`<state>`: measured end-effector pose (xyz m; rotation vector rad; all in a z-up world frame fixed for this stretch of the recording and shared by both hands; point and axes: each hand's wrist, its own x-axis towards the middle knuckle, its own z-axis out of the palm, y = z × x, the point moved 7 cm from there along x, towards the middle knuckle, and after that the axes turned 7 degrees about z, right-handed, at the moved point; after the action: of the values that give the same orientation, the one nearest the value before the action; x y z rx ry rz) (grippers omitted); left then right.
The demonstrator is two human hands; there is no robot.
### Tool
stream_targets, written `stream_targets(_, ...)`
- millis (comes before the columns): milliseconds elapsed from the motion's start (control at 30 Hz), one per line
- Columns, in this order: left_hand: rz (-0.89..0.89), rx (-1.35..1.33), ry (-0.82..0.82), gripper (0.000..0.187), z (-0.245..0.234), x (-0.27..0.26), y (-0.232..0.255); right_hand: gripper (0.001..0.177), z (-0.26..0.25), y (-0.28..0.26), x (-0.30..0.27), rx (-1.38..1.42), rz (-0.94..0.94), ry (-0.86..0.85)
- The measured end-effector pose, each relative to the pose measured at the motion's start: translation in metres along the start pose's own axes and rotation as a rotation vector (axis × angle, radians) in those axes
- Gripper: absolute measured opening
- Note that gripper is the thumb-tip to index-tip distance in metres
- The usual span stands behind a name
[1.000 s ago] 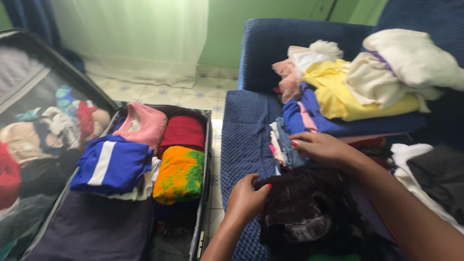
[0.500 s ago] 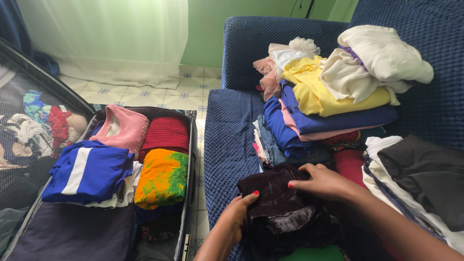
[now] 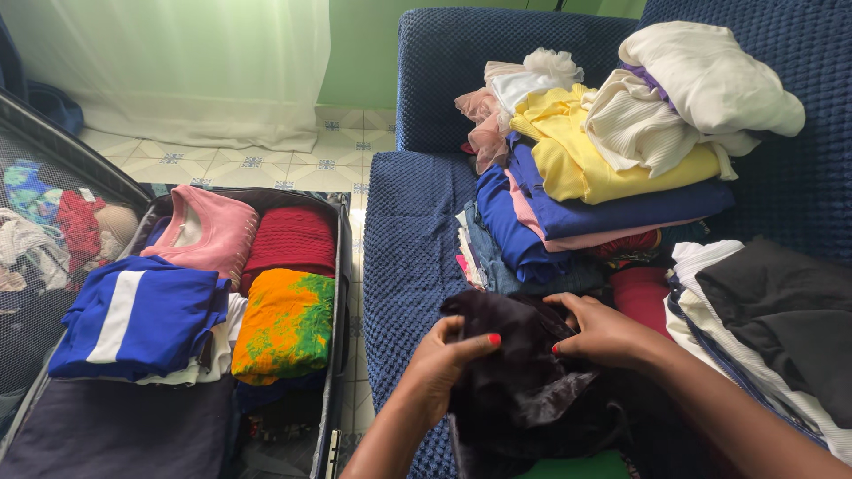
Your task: The person organizes and packs clothes into a suitcase, transferring various items from a couch into the suitcase compartments.
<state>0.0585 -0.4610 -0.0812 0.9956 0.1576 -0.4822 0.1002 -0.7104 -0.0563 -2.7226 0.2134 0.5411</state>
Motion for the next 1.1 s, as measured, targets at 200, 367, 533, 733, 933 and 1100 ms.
stream_targets(200, 0.043, -0.272, -0.252, 0.060, 0.018, -0.010, 0.008, 0.086, 0.001, -0.001, 0.000, -0.001, -0.003, 0.005)
stream_targets(367, -0.072, -0.019, -0.204, 0.072, 0.029, -0.031, 0.002, 0.083, 0.000, -0.023, -0.012, -0.139, -0.030, 0.108)
stream_targets(533, -0.051, 0.382, 0.095, 0.084, -0.009, -0.018, -0.009, 0.084, 0.000, -0.060, -0.046, -0.388, -0.023, 0.248)
stream_targets(733, -0.101, -0.228, -0.005, 0.062, -0.024, 0.013, -0.044, 0.076, 0.000, -0.112, -0.074, -0.300, -0.680, 0.372)
stream_targets(933, -0.188, -0.452, -0.140, 0.054, -0.018, 0.020, -0.030, 0.147, 0.032, -0.124, -0.085, -0.175, -0.393, -0.081)
stream_targets(1100, -0.121, -0.649, -0.084, 0.072, -0.015, 0.003, 0.004, 0.116, 0.016, -0.138, -0.092, -0.125, -0.210, 0.159)
